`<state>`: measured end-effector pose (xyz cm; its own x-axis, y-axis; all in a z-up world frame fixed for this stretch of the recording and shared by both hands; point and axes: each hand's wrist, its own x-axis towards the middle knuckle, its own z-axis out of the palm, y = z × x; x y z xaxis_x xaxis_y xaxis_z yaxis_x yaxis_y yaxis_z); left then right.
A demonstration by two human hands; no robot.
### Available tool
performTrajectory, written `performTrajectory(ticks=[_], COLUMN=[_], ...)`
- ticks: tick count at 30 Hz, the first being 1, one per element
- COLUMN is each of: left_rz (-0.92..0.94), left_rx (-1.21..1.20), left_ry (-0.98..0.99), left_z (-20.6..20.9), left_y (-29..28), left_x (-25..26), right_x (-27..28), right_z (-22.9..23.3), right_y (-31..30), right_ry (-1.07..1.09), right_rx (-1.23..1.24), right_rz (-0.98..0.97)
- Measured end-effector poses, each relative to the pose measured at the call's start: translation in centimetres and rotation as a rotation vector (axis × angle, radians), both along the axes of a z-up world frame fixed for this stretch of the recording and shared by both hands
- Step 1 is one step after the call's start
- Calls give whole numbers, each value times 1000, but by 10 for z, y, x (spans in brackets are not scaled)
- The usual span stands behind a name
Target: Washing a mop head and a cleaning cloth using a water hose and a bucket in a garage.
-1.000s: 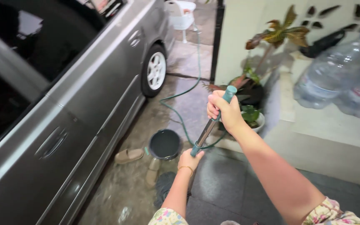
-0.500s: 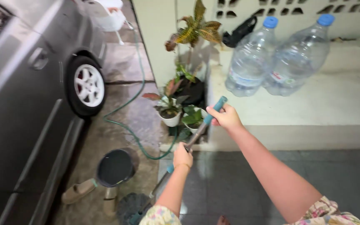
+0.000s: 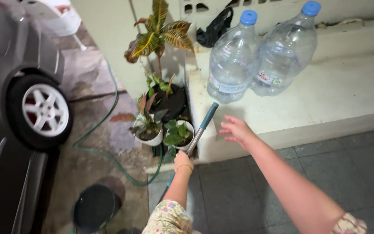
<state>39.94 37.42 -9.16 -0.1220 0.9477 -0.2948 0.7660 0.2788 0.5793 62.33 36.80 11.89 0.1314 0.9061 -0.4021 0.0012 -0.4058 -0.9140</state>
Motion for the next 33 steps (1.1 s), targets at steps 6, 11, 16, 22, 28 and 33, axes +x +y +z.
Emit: performTrajectory(ticks=[6, 11, 16, 22, 28, 33], left_rz=[-215, -418, -544, -918, -1362, -1618], left_rx=[92, 104, 129, 121, 210, 259], left_ry=[-56, -162, -164, -88, -305, -463], left_z=[-43, 4, 46, 107, 161, 198], left_y=[70, 88, 114, 56, -83, -207], left_x=[26, 37, 63, 183, 367, 512], right_x=[15, 8, 40, 118, 239, 348], right_z=[-10, -15, -5, 11, 17, 37], right_y=[14, 2, -37, -130, -260, -382], right_ry=[37, 39, -14, 69, 56, 14], right_rx=[-46, 23, 3, 29, 91, 168], right_rz=[-122, -150, -254, -465, -679, -874])
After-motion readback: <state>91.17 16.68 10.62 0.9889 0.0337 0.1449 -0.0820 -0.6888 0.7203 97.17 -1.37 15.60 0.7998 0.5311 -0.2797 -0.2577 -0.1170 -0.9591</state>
